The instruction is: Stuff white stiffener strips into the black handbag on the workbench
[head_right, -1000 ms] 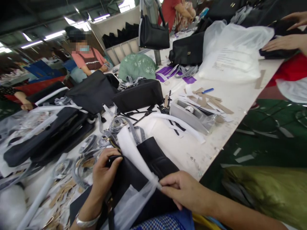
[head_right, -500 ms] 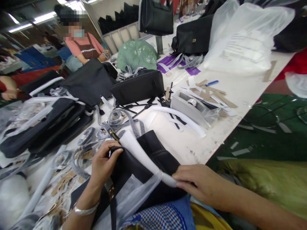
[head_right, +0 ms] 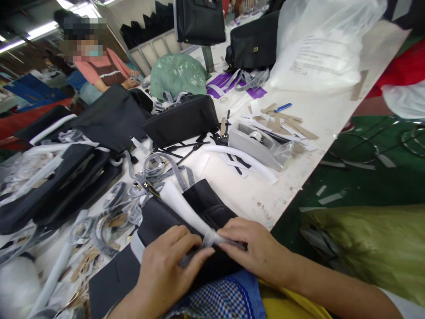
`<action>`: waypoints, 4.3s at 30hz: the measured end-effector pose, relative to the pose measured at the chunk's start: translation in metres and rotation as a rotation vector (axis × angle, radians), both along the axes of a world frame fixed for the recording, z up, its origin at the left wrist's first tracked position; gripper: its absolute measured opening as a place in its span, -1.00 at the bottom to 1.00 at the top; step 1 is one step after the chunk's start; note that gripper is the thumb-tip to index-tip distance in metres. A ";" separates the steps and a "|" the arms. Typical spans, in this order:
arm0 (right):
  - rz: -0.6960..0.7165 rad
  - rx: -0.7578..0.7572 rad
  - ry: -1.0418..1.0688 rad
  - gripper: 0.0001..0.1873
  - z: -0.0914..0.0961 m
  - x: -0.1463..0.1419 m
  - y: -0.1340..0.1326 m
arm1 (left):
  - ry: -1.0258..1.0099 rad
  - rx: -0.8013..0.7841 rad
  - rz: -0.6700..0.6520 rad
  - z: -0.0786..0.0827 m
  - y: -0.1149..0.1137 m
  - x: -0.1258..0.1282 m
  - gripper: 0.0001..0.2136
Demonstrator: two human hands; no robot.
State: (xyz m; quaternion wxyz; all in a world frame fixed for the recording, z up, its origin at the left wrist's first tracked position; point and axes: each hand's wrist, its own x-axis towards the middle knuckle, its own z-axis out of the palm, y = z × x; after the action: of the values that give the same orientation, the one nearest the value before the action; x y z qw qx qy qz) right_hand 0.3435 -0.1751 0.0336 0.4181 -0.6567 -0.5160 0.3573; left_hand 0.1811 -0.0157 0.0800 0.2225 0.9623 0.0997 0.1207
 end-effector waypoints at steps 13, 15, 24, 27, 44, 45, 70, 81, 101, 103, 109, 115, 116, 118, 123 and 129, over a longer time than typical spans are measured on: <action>0.099 0.031 -0.003 -0.77 -0.007 0.007 0.001 | 0.046 -0.303 0.142 -0.013 0.005 0.019 -0.88; 0.182 -0.017 -0.009 -0.78 -0.005 0.012 0.002 | -0.006 -0.286 0.172 -0.015 0.006 0.018 -0.87; 0.405 -0.224 -0.068 -0.86 0.013 0.042 0.001 | -0.028 -0.313 0.245 -0.021 0.013 0.022 -0.84; 0.276 -0.216 -0.017 -0.85 0.014 0.030 0.006 | -0.024 -0.362 0.245 -0.025 0.016 0.020 -0.82; -0.062 -0.097 -0.133 -0.55 -0.014 -0.011 0.007 | -0.245 0.058 -0.017 -0.046 0.126 0.014 -0.72; -0.060 -0.120 -0.108 -0.54 -0.014 -0.010 0.010 | -0.257 0.027 -0.014 -0.047 0.126 0.014 -0.72; 0.197 -0.285 0.012 -0.62 -0.002 0.011 0.016 | 0.206 -0.286 -0.402 -0.009 0.142 0.041 -0.73; 0.278 -0.229 -0.201 -0.67 -0.001 0.019 0.008 | 0.069 -0.269 -0.223 -0.028 0.136 0.026 -0.75; -0.011 0.117 -0.319 -0.70 -0.013 -0.003 -0.013 | -0.194 0.012 -0.517 -0.017 0.043 0.024 -0.65; -0.028 0.226 -0.188 -0.66 -0.018 -0.011 -0.006 | -0.295 0.036 -0.496 -0.019 0.039 0.017 -0.71; -0.146 0.084 0.408 -0.72 -0.016 -0.023 0.001 | -0.319 0.200 -0.415 -0.017 0.035 0.008 -0.76; -0.277 -0.049 0.683 -0.58 -0.012 -0.028 0.007 | -0.324 0.200 -0.403 -0.020 0.036 0.009 -0.80; -0.262 -0.056 0.679 -0.55 -0.012 -0.027 0.008 | -0.319 0.192 -0.401 -0.021 0.036 0.009 -0.81; -0.138 -0.117 0.613 -0.58 -0.012 -0.024 0.007 | -0.305 0.170 -0.411 -0.026 0.035 0.009 -0.82; 0.147 -0.174 0.048 -0.62 -0.008 -0.014 0.003 | -0.182 0.146 -0.360 -0.040 0.035 0.019 -0.82; 0.159 -0.269 -0.198 -0.19 -0.007 -0.025 0.001 | 0.004 0.124 -0.316 -0.051 0.037 0.032 -0.67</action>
State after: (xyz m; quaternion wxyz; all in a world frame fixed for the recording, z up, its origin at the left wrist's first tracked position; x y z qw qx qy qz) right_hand 0.3187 -0.1738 0.0270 0.2439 -0.6959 -0.5524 0.3887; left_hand 0.2135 0.0209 0.0293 0.1788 0.9781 -0.0599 0.0880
